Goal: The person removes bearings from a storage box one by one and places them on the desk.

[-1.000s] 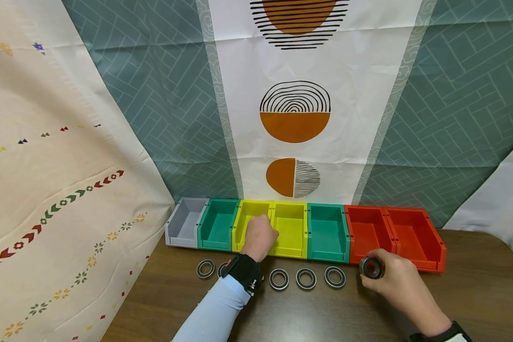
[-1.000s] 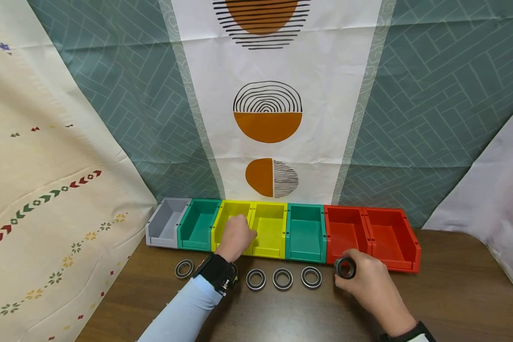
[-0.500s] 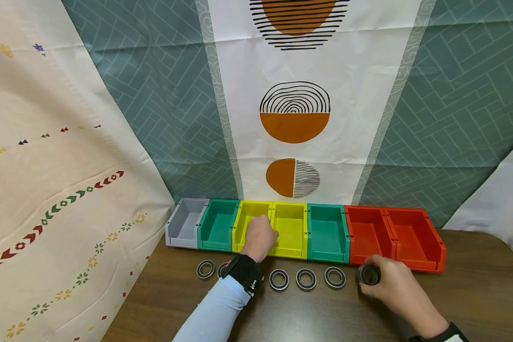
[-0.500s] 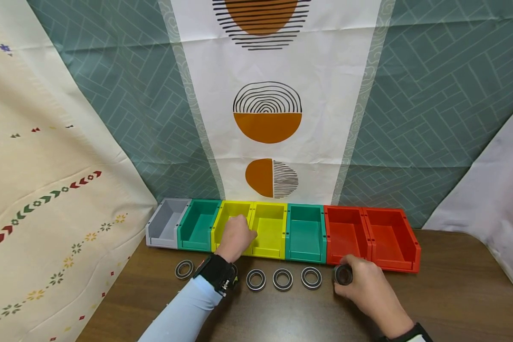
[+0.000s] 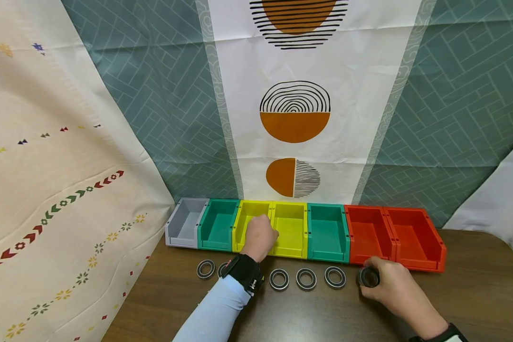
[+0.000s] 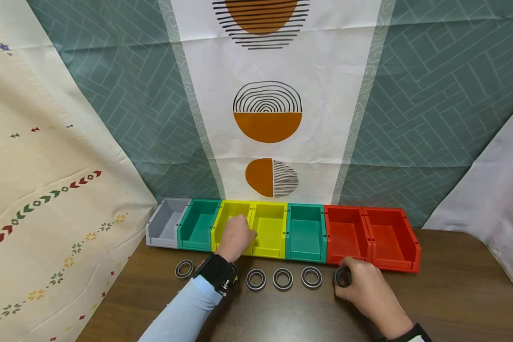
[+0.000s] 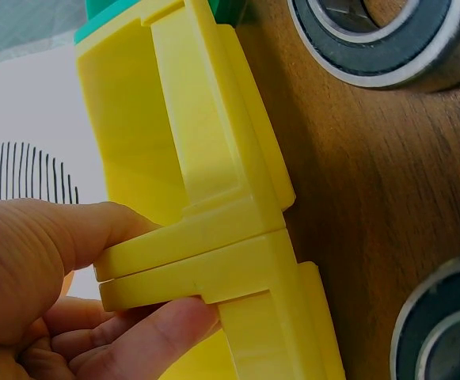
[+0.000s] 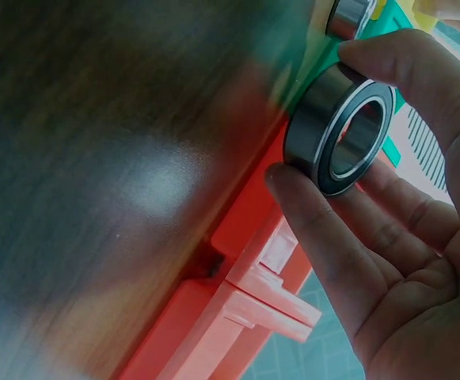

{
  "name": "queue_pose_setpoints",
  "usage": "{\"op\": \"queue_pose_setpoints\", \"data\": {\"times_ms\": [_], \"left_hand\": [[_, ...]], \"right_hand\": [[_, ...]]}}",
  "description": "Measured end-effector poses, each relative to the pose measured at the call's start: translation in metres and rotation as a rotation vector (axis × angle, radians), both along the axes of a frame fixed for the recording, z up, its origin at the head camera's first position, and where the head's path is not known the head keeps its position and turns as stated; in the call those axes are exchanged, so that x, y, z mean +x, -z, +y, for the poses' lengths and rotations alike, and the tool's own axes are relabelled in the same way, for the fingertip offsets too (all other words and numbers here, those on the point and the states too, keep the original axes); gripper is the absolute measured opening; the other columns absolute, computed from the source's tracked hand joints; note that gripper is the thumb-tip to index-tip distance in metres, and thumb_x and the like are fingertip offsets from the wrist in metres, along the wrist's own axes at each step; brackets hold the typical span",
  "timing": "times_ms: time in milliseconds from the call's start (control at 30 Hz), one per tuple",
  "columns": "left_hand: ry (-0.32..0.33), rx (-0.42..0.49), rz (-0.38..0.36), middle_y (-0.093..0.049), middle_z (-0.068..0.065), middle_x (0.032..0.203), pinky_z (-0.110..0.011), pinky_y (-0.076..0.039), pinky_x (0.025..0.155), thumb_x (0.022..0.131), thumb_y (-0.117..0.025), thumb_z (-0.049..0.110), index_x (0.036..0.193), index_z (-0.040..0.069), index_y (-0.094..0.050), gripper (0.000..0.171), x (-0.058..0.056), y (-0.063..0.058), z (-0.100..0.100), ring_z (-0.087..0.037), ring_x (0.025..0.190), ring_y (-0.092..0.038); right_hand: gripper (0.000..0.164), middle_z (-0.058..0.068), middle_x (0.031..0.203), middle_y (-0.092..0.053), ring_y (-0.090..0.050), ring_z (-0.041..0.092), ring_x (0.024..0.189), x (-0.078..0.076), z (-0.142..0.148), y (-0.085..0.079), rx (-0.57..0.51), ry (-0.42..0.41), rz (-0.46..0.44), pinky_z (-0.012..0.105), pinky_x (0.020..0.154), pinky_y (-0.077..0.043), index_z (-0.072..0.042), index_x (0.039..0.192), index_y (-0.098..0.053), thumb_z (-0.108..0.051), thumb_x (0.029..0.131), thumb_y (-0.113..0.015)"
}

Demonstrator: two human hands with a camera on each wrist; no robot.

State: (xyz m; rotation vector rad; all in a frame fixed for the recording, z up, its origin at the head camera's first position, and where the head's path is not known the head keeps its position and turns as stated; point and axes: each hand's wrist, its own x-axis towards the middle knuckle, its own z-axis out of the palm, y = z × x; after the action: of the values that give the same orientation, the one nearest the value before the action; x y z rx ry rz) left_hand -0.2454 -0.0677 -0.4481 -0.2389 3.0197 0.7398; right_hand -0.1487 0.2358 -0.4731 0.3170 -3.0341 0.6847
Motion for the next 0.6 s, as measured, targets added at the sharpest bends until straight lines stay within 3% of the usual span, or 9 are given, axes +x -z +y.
{"op": "queue_pose_setpoints", "data": {"times_ms": [600], "left_hand": [[0.004, -0.008, 0.013, -0.058, -0.004, 0.072, -0.023, -0.041, 0.053, 0.079, -0.071, 0.021, 0.095, 0.003, -0.065, 0.025, 0.0005, -0.0005, -0.0002, -0.018, 0.062, -0.053]], "right_hand": [[0.041, -0.003, 0.077, -0.062, -0.052, 0.011, 0.067, 0.0006, 0.0005, 0.0027, 0.010, 0.009, -0.074, 0.027, 0.062, -0.047, -0.011, 0.091, -0.064, -0.024, 0.058, -0.083]]}}
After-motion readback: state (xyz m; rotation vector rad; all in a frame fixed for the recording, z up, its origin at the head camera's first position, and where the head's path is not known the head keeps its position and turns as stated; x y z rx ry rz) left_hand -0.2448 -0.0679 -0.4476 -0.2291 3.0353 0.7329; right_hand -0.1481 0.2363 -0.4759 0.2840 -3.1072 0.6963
